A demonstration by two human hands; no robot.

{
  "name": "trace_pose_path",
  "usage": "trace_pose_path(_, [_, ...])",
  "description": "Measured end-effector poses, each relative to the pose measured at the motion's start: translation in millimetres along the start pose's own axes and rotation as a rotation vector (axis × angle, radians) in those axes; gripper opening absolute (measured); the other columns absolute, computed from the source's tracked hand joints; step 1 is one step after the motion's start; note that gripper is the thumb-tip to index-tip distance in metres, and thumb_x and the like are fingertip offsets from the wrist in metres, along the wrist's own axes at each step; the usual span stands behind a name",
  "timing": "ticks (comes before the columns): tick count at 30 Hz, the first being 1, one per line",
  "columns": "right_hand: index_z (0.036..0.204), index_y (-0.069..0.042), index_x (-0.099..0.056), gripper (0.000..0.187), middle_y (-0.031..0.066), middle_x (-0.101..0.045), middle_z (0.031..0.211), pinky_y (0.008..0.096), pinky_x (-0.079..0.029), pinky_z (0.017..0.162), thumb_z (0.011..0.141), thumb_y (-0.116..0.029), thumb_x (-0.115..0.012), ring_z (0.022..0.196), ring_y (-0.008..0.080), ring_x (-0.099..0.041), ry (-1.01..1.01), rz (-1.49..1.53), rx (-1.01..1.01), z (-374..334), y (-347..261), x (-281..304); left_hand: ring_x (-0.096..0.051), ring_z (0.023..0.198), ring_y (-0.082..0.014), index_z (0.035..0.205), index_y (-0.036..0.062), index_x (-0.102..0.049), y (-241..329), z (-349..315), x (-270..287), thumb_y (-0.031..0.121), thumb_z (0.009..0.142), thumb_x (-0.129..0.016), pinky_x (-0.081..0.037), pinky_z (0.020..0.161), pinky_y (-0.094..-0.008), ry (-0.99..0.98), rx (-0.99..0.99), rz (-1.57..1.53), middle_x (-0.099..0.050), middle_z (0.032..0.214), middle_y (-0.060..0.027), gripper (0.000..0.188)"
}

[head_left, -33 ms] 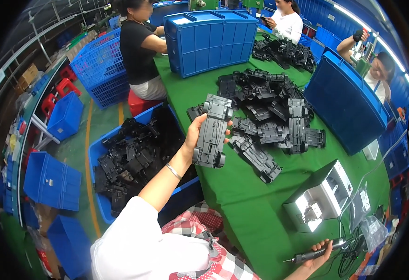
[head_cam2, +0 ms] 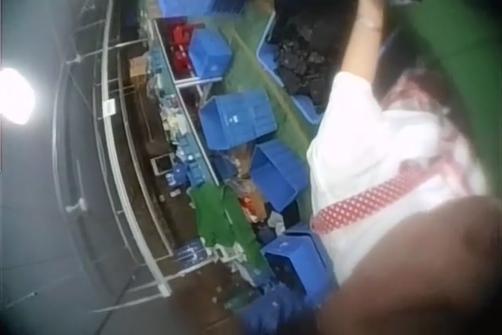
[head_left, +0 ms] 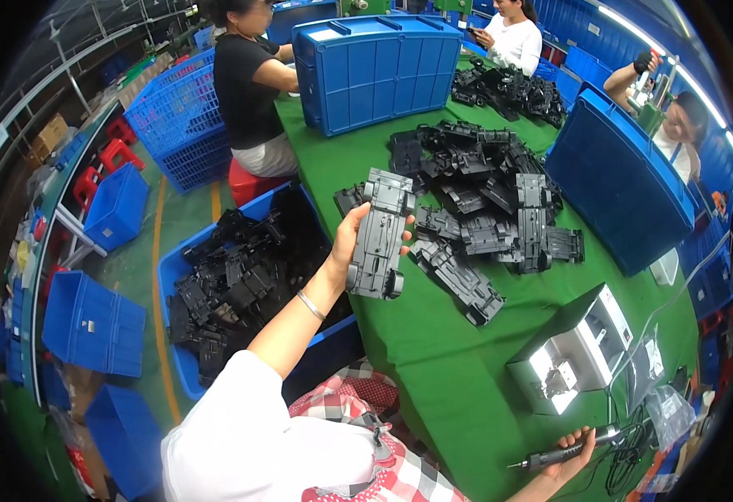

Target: The person assembles black plastic toy chassis parts by hand at a factory workbench, joining plastic frames with screws using an electric screwdriver.

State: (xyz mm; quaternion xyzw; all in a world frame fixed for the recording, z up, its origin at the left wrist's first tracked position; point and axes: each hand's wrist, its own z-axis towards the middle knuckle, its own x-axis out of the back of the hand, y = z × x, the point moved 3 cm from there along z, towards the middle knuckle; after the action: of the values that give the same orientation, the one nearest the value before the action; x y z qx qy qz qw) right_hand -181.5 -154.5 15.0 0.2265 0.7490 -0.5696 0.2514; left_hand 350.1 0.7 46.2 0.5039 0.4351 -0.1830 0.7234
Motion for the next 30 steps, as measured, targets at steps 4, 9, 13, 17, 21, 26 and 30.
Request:
trace_pose_path(4, [0.091,-0.004,-0.053,0.019,0.0011,-0.049,0.071,0.0177,-0.041,0.046,0.092,-0.023,-0.056,0.056,0.0067,-0.045,0.005,0.013,-0.008,-8,3,-12,-0.062,0.079,-0.0224,0.137,0.0127,-0.028,-9,5,22,0.032,0.094,-0.041,-0.056,0.064,-0.0355,0.153,-0.071,0.341,-0.056,0.104,-0.0146,0.049])
trace_pose_path(9, [0.095,-0.001,-0.048,0.021,-0.0003,-0.04,0.07,0.0187,-0.036,0.046,0.094,-0.022,-0.052,0.054,0.0063,-0.035,-0.113,0.178,-0.054,-3,4,-9,-0.062,0.076,-0.0211,0.141,0.0141,-0.025,-15,5,27,0.035,0.092,-0.046,-0.055,0.062,-0.0336,0.162,-0.098,0.432,-0.056,0.1,-0.014,0.057])
trace_pose_path(13, [0.098,-0.003,-0.049,0.02,0.0014,-0.042,0.068,0.0204,-0.036,0.045,0.094,-0.022,-0.05,0.052,0.0083,-0.038,-0.103,0.225,-0.062,-3,2,-1,-0.061,0.067,-0.0167,0.143,0.018,-0.027,-18,10,17,0.036,0.089,-0.055,-0.054,0.057,-0.031,0.405,-0.035,0.694,-0.057,0.09,-0.0107,0.063])
trace_pose_path(17, [0.098,-0.002,-0.049,0.02,0.0016,-0.042,0.068,0.021,-0.036,0.045,0.094,-0.022,-0.05,0.052,0.0086,-0.037,-0.075,0.235,-0.074,-2,4,-3,-0.062,0.066,-0.0186,0.137,0.012,-0.04,-16,24,4,0.048,0.082,-0.059,-0.053,0.069,-0.034,0.486,0.057,1.278,-0.062,0.08,-0.0129,0.068])
trace_pose_path(21, [0.098,-0.003,-0.049,0.02,0.0015,-0.042,0.068,0.0214,-0.037,0.046,0.094,-0.023,-0.05,0.052,0.0086,-0.038,-0.074,0.242,-0.073,-4,4,-5,-0.063,0.091,-0.0304,0.141,0.0088,-0.032,-19,30,0,0.055,0.081,-0.054,-0.045,0.088,-0.0392,0.487,0.077,1.493,-0.065,0.086,-0.02,0.079])
trace_pose_path(26, [0.098,-0.003,-0.049,0.02,0.0017,-0.043,0.068,0.0215,-0.039,0.046,0.094,-0.023,-0.051,0.053,0.0089,-0.04,-0.114,0.239,-0.1,-1,6,0,-0.061,0.096,-0.038,0.143,0.0008,-0.021,-20,33,-9,0.056,0.081,-0.05,-0.044,0.091,-0.0412,0.494,0.19,1.486,-0.064,0.089,-0.0246,0.088])
trace_pose_path(30, [0.097,-0.004,-0.05,0.02,0.0018,-0.045,0.069,0.0217,-0.04,0.047,0.094,-0.023,-0.052,0.053,0.009,-0.041,-0.099,0.203,-0.087,-1,9,-2,-0.057,0.102,-0.0417,0.143,0.001,-0.02,-24,39,-14,0.058,0.08,-0.048,-0.044,0.091,-0.0436,0.476,0.211,1.594,-0.06,0.1,-0.0292,0.089])
